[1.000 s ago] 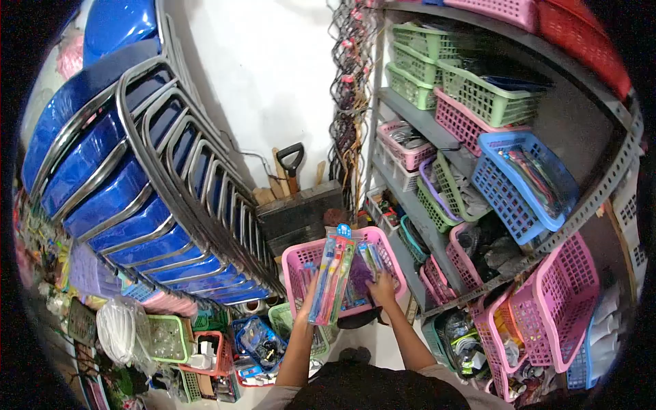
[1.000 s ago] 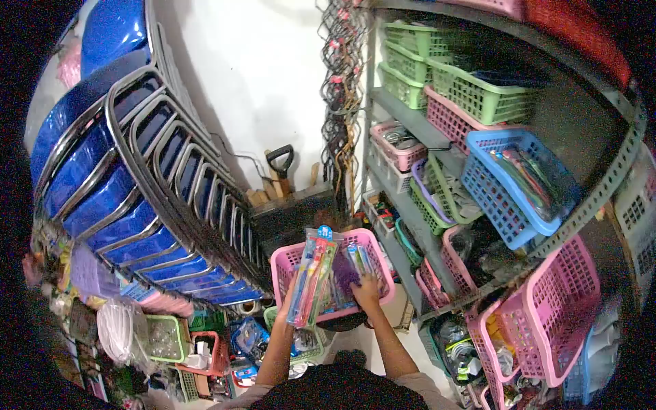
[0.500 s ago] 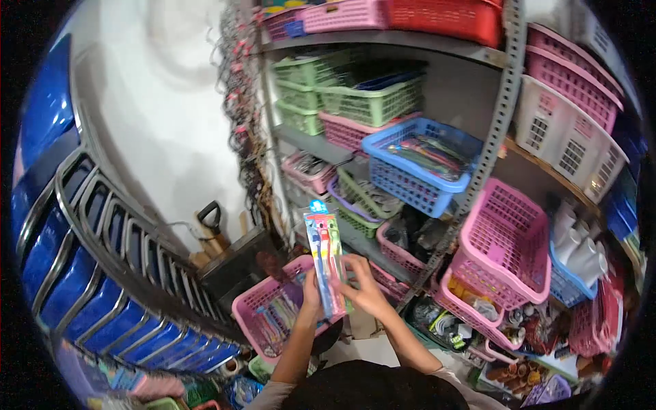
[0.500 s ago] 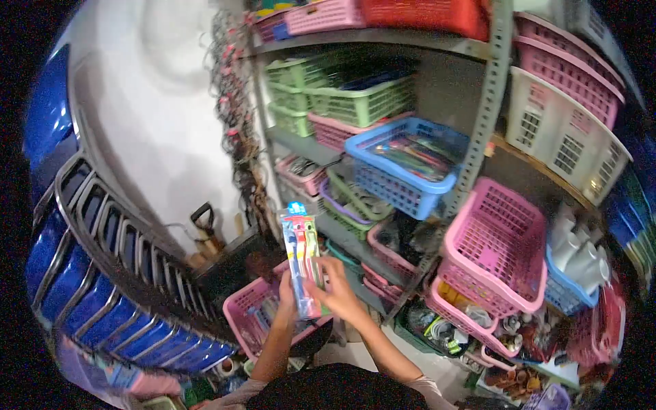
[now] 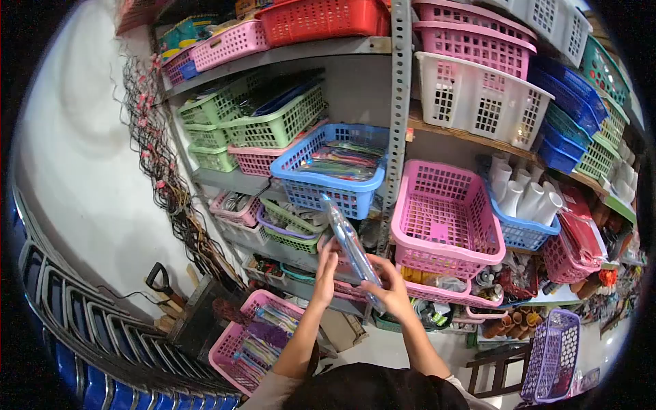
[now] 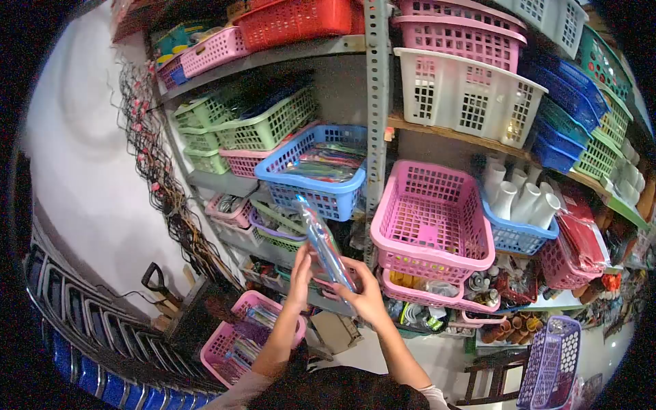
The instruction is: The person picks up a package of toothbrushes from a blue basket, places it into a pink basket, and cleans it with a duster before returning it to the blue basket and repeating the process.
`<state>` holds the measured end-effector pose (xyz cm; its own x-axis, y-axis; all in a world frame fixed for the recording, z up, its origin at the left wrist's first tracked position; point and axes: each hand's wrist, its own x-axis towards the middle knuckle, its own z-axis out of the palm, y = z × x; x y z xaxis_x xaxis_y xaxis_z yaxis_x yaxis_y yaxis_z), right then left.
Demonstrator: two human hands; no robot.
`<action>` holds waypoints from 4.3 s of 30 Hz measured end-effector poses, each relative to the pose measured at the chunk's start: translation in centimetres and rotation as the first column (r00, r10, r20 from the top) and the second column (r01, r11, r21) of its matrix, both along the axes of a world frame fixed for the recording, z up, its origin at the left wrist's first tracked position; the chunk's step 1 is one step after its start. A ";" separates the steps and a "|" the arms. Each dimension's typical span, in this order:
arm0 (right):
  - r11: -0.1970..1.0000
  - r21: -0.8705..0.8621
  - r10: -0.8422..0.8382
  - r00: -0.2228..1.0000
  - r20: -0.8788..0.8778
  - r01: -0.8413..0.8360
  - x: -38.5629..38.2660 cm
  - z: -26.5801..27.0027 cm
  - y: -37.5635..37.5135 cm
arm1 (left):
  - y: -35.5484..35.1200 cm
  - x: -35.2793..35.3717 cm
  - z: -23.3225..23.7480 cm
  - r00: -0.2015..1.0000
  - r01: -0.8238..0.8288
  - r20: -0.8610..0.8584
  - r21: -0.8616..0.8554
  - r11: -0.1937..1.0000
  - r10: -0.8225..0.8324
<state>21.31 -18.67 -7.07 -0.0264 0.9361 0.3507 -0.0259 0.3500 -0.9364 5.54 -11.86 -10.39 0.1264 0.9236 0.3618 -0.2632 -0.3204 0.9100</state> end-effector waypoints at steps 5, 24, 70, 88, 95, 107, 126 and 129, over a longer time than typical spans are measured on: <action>0.998 -0.055 -0.014 0.988 -0.152 0.006 2.4 3.1 -2.1 | 4.7 0.9 5.8 0.927 -0.128 -0.293 0.343 0.930 0.236; 0.999 -0.032 -0.037 0.957 -0.287 0.029 4.9 3.1 -3.7 | 9.4 -0.9 9.9 0.477 0.016 -0.483 0.840 0.542 0.734; 0.857 0.452 -0.250 0.567 0.785 -0.247 -9.4 11.1 5.2 | 3.6 -7.1 7.5 0.398 0.035 -0.585 0.779 0.626 0.706; 0.672 0.740 -0.687 0.408 0.601 0.042 -3.2 8.0 16.7 | 14.4 1.2 9.6 0.455 0.088 -0.557 0.804 0.588 0.694; 0.673 0.734 -0.715 0.328 0.617 0.087 -3.6 7.0 16.7 | 14.1 1.8 8.2 0.440 0.016 -0.484 0.847 0.532 0.757; 0.882 0.455 -0.228 0.732 0.642 -0.124 -12.5 -6.3 10.0 | 4.4 -7.6 -6.9 0.571 -0.108 -0.584 0.642 0.759 0.576; 0.833 -0.360 0.548 0.537 0.641 -0.419 -22.1 -32.4 0.5 | -18.7 -17.8 -28.3 0.487 -0.826 -0.757 -0.237 0.512 0.435; 0.860 -0.374 0.506 0.479 0.717 -0.348 -22.6 -30.8 0.4 | -20.4 -19.5 -32.1 0.241 -0.881 -0.856 0.004 0.473 0.456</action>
<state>-1.26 -18.31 -37.86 -0.6209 0.7668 -0.1631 0.6203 0.3533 -0.7003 -13.95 -32.26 -42.50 -0.6362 0.7672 0.0819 0.5888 0.4142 0.6941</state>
